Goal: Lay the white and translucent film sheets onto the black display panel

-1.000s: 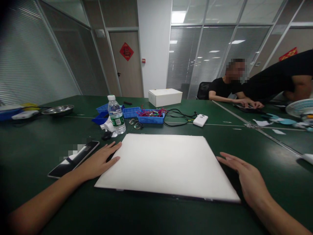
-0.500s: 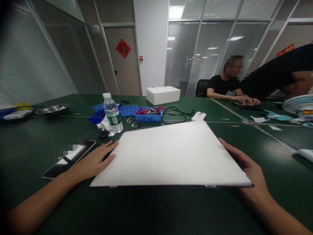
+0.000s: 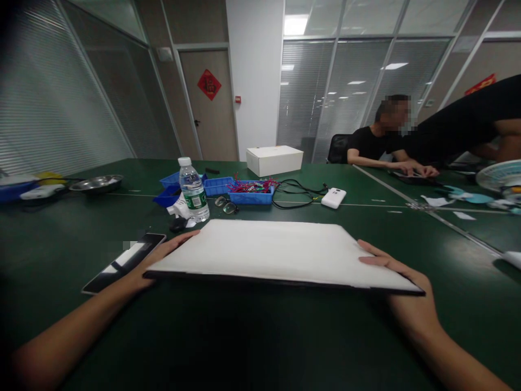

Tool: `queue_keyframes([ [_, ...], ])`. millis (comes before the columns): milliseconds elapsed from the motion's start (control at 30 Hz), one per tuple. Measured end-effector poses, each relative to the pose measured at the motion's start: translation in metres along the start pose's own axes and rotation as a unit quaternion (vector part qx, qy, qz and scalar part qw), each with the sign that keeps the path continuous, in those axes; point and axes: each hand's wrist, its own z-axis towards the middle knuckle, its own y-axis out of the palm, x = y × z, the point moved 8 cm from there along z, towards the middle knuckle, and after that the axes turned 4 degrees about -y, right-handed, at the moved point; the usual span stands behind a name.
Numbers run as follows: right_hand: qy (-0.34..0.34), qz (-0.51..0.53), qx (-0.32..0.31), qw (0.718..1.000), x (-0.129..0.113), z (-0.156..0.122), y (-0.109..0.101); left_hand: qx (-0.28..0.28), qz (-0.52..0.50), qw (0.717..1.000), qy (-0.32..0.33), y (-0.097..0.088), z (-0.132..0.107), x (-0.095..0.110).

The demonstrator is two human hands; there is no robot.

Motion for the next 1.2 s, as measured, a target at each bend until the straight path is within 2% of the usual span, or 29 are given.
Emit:
queue_keyframes([
  [100, 0.019, 0.010, 0.015, 1.000, -0.001, 0.000, -0.002, -0.019, -0.020, 1.000, -0.001, 0.002, -0.001, 0.002],
  [300, 0.030, -0.004, 0.015, 0.999, -0.006, 0.000, -0.002, 0.002, 0.116, 0.990, 0.079, 0.006, -0.008, 0.023],
  [367, 0.026, -0.012, 0.016, 0.999, -0.008, 0.000, -0.002, 0.018, 0.134, 0.987, 0.086, 0.004, -0.007, 0.026],
  [433, 0.008, -0.027, 0.044, 0.999, -0.013, -0.001, -0.006, 0.035, 0.142, 0.985, 0.089, 0.002, -0.006, 0.028],
  [533, -0.060, -0.063, 0.154, 0.984, -0.030, -0.008, -0.023, 0.057, 0.153, 0.983, 0.081, 0.001, -0.003, 0.030],
  [600, -0.158, -0.083, 0.227, 0.957, -0.049, -0.017, -0.035, 0.072, 0.159, 0.983, 0.054, 0.001, -0.003, 0.028],
  [667, -0.291, -0.121, 0.249, 0.916, -0.072, -0.029, -0.035, 0.086, 0.164, 0.982, 0.025, 0.000, -0.003, 0.024],
  [733, -0.411, -0.196, 0.201, 0.867, -0.092, -0.041, -0.019, 0.097, 0.164, 0.982, 0.018, 0.000, -0.004, 0.023],
  [800, -0.500, -0.264, 0.112, 0.817, -0.104, -0.053, 0.007, 0.094, 0.162, 0.982, 0.037, 0.000, -0.004, 0.024],
  [867, -0.553, -0.284, 0.039, 0.782, -0.112, -0.065, 0.026, 0.085, 0.162, 0.981, 0.068, 0.002, -0.004, 0.026],
  [900, -0.568, -0.282, 0.018, 0.773, -0.115, -0.070, 0.032, 0.082, 0.163, 0.980, 0.082, 0.002, -0.003, 0.027],
  [1000, -0.571, -0.272, 0.000, 0.775, -0.119, -0.076, 0.035, 0.084, 0.162, 0.977, 0.111, 0.003, -0.004, 0.028],
  [1133, -0.545, -0.276, 0.012, 0.792, -0.116, -0.073, 0.023, 0.101, 0.170, 0.971, 0.136, 0.006, -0.008, 0.038],
  [1200, -0.506, -0.276, 0.014, 0.817, -0.112, -0.066, 0.013, 0.103, 0.168, 0.971, 0.137, 0.009, -0.011, 0.044],
])
